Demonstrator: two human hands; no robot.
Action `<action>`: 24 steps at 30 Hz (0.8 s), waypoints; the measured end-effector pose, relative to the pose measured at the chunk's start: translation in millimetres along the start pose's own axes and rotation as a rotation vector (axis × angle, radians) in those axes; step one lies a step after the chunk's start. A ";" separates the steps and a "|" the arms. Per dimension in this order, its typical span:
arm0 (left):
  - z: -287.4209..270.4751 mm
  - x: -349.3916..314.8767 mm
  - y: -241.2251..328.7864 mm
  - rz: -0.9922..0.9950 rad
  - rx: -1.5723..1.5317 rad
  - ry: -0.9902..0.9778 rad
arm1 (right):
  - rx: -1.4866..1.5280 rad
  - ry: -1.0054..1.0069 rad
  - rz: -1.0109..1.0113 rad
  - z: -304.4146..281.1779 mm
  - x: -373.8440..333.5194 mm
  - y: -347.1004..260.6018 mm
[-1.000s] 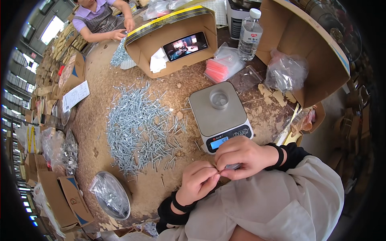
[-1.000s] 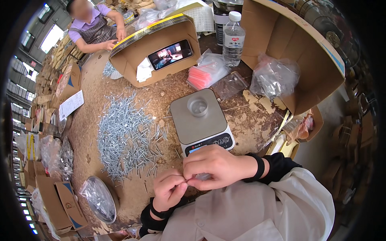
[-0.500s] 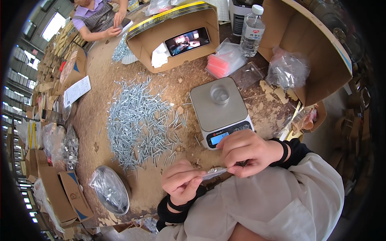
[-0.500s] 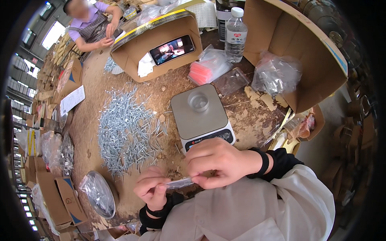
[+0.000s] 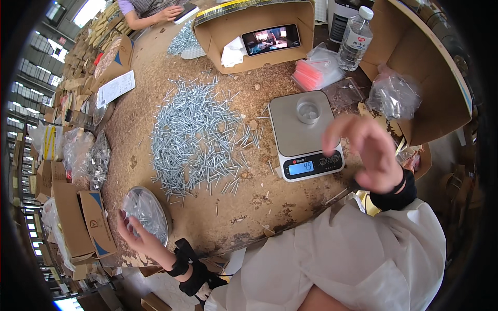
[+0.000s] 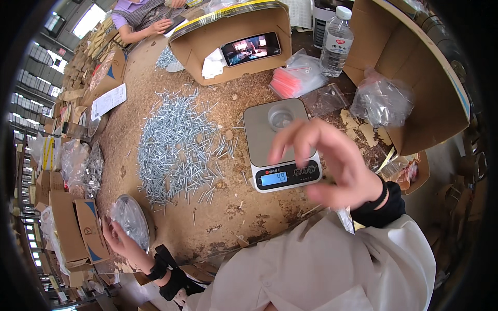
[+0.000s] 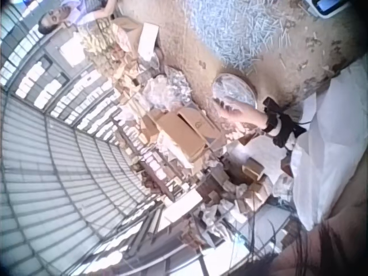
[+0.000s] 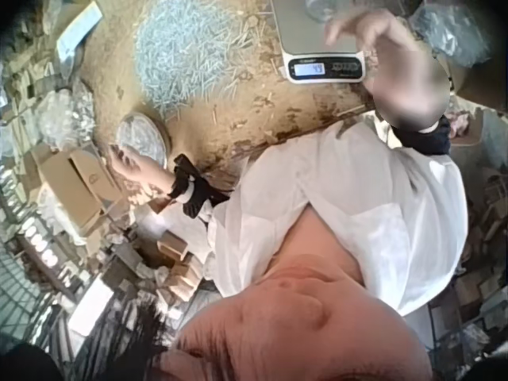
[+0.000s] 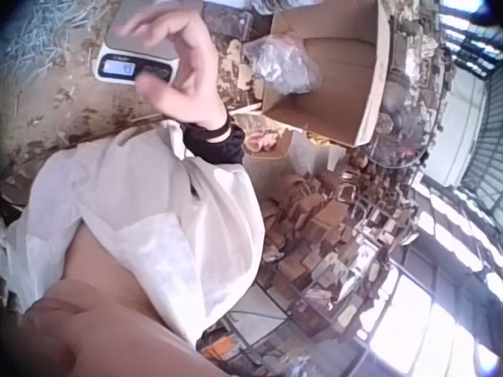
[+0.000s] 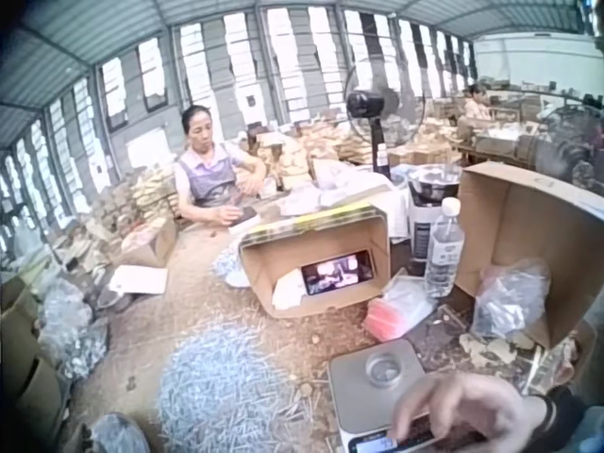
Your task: The person repeatedly scoops nails from a pile on the table, places them on a digital scale, and then transfers them into small plastic bags. This process is repeated multiple times throughout the video. A smartphone playing a video is visible on the table.
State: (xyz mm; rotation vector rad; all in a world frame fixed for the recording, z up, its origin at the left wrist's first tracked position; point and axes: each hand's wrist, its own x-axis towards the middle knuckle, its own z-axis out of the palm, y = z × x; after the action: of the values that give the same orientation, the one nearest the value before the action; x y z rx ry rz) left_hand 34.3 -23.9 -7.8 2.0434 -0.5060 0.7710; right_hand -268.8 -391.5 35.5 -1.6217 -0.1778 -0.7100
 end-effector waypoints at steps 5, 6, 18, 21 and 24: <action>25.6 -11.8 29.6 0.064 0.005 -0.460 | 0.866 -0.626 -0.320 32.7 41.4 -32.3; 40.2 -11.0 42.2 0.063 -0.050 -0.649 | 0.816 -0.616 -0.323 31.9 40.8 -38.8; 135.7 -10.0 65.2 0.475 0.009 -0.949 | 0.687 -0.640 -0.335 28.3 32.5 -41.4; 139.5 -16.9 59.5 0.495 0.024 -0.987 | 0.664 -0.644 -0.324 24.7 33.2 -40.5; 141.2 -19.7 59.0 0.501 0.059 -0.974 | 0.679 -0.697 -0.297 22.5 33.7 -35.6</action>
State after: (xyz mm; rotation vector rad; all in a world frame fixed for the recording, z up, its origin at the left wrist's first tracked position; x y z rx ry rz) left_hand 31.2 -173.0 -47.2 2.2815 -1.5872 -0.0185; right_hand -252.2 -372.8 83.3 -1.1231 -1.0637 -0.2188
